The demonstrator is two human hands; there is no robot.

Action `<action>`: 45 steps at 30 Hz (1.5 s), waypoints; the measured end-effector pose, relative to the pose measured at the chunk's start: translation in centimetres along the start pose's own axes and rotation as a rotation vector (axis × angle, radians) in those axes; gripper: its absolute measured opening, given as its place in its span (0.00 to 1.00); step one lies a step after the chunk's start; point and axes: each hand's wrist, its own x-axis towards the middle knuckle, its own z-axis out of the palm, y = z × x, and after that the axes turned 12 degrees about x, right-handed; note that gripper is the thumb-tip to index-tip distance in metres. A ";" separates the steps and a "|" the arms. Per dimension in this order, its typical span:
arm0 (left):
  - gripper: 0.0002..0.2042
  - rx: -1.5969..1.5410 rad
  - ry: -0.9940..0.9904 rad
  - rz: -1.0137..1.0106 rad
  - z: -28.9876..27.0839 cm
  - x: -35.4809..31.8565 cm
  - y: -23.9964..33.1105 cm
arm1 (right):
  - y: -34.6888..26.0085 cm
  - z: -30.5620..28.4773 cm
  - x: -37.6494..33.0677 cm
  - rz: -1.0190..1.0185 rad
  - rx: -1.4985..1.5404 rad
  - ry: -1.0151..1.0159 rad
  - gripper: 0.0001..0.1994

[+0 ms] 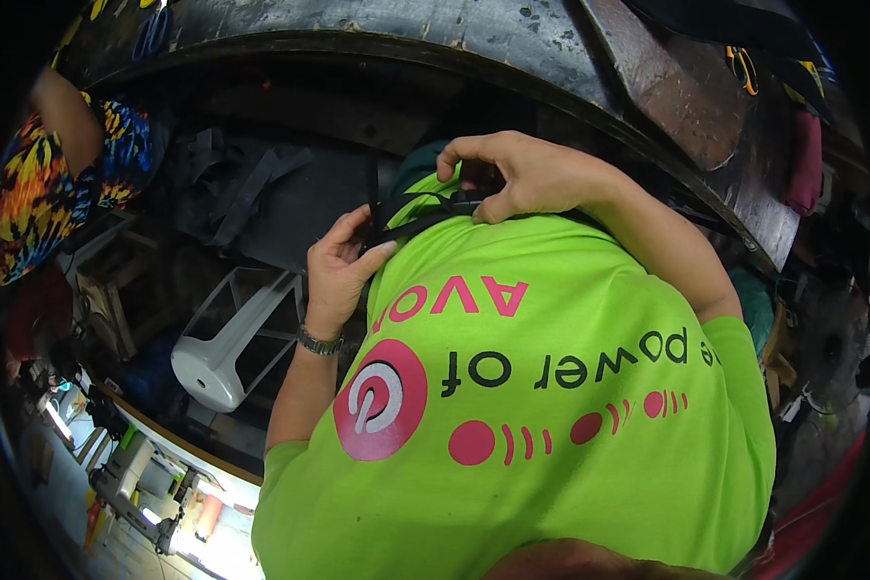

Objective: The person uses shears to cut a long strip of black fabric on a workbench. They repeatedly trim the strip, fold it, and cut along marked lines, producing multiple smaller pieces that remain on the table.

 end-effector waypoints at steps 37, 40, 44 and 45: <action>0.25 0.394 -0.478 -0.207 -5.8 3.9 1.5 | 12.2 1.6 -19.2 0.201 0.621 0.731 0.04; 0.18 0.487 -0.137 0.134 -4.3 6.2 4.9 | 14.8 4.2 -23.7 0.463 0.733 0.536 0.08; 0.09 0.485 -0.485 0.262 2.2 9.0 8.1 | 17.2 8.3 -25.6 0.464 0.924 0.435 0.13; 0.08 0.561 -0.596 0.220 4.0 9.5 8.5 | 17.7 8.9 -25.6 0.392 0.983 0.407 0.14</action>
